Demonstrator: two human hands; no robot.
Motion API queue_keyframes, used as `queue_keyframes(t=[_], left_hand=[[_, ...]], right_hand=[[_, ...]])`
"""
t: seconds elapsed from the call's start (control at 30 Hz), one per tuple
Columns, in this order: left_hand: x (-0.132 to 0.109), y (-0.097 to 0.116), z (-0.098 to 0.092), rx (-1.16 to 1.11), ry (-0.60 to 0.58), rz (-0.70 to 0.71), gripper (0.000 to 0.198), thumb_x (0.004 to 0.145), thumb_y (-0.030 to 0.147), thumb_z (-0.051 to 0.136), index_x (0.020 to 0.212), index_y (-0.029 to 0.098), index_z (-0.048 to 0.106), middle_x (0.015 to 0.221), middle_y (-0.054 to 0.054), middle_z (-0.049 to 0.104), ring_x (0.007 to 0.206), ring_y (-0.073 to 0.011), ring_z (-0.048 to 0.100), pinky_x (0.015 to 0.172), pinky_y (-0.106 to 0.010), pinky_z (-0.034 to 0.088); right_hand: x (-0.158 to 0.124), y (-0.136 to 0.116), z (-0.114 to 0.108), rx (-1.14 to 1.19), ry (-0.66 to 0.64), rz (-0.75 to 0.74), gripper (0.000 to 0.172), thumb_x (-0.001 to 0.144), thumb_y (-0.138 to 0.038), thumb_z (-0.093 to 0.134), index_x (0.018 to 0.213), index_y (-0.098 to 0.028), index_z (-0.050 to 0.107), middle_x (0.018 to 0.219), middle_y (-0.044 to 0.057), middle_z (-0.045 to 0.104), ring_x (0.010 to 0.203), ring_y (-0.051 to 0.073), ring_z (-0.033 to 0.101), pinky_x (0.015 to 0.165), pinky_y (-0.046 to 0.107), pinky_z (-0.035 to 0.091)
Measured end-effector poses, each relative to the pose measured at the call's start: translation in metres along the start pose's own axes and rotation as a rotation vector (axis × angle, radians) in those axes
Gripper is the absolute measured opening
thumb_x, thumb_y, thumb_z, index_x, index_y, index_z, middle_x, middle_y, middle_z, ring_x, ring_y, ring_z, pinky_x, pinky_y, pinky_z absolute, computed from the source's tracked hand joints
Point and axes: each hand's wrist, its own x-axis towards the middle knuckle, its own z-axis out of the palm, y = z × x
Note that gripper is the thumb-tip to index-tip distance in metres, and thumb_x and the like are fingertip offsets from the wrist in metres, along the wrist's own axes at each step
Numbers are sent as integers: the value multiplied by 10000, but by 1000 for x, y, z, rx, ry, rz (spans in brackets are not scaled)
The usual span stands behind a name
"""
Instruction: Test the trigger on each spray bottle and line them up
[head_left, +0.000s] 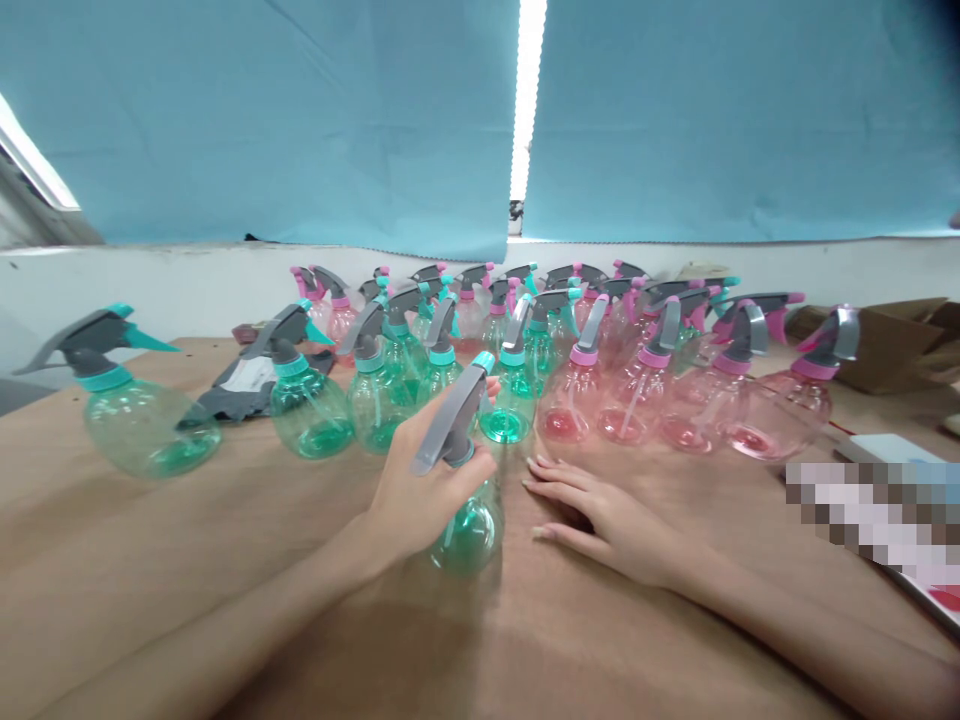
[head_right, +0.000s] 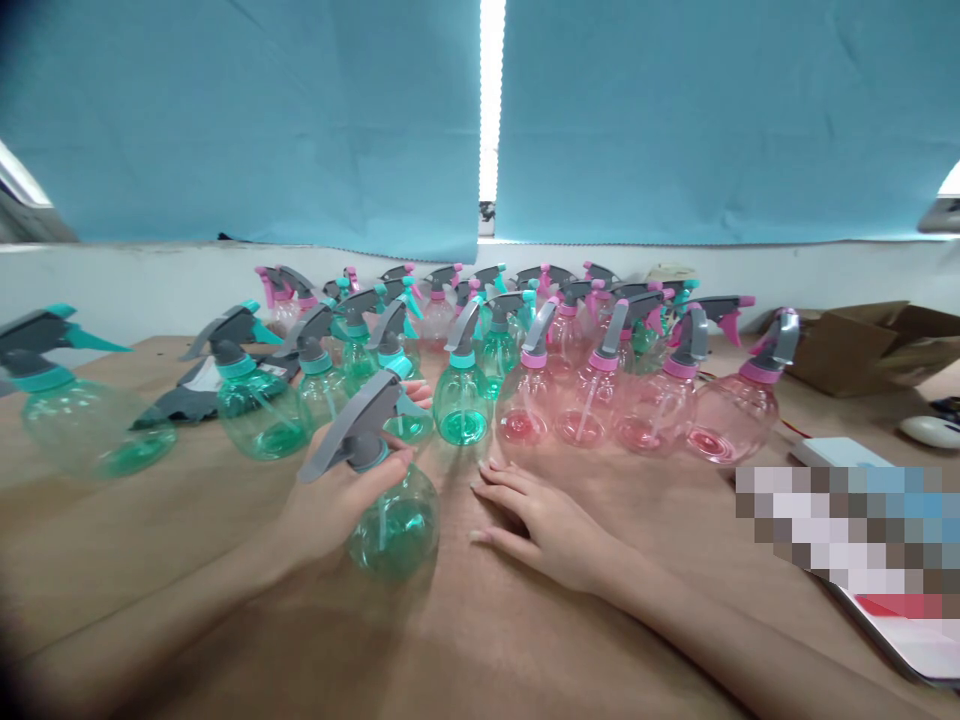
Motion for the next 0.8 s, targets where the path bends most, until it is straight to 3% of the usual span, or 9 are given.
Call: queue_keyframes(t=[0.17,0.4,0.57,0.8], left_hand=[[1,4,-1,23,35,16,445,747,176,538,1177,275,598,836,10,652,657,-171,532,658,-309,474],[5,7,-1,-44,-3,16,463,701,128,524,1138,268,582,949,6,653,665,-156,522,671,-299,469],[4,8,-1,-36,-5,-7,437,715,150,523,1133,265,576,909,-3,648,687,-175,539,677,-307,471],[3,8,-1,-49,0,-6,459,730,152,521,1168,286,556,1084,-12,665,714,-175,563,709,-313,475]], right_hand=[[0,0,0,-18,-14,1,559,936,-537,512,1405,-232,501,1497,76,441,1398,276,371,1141,484,341],[0,-1,-1,-27,-19,7,555,939,-533,507,1395,-217,513,1494,80,444,1396,278,373,1138,483,349],[0,0,0,-8,1,0,546,932,-532,523,1396,-244,511,1490,72,450,1391,286,381,1135,501,345],[0,1,1,4,10,-4,544,930,-528,528,1401,-257,505,1487,70,456,1389,283,385,1134,497,348]])
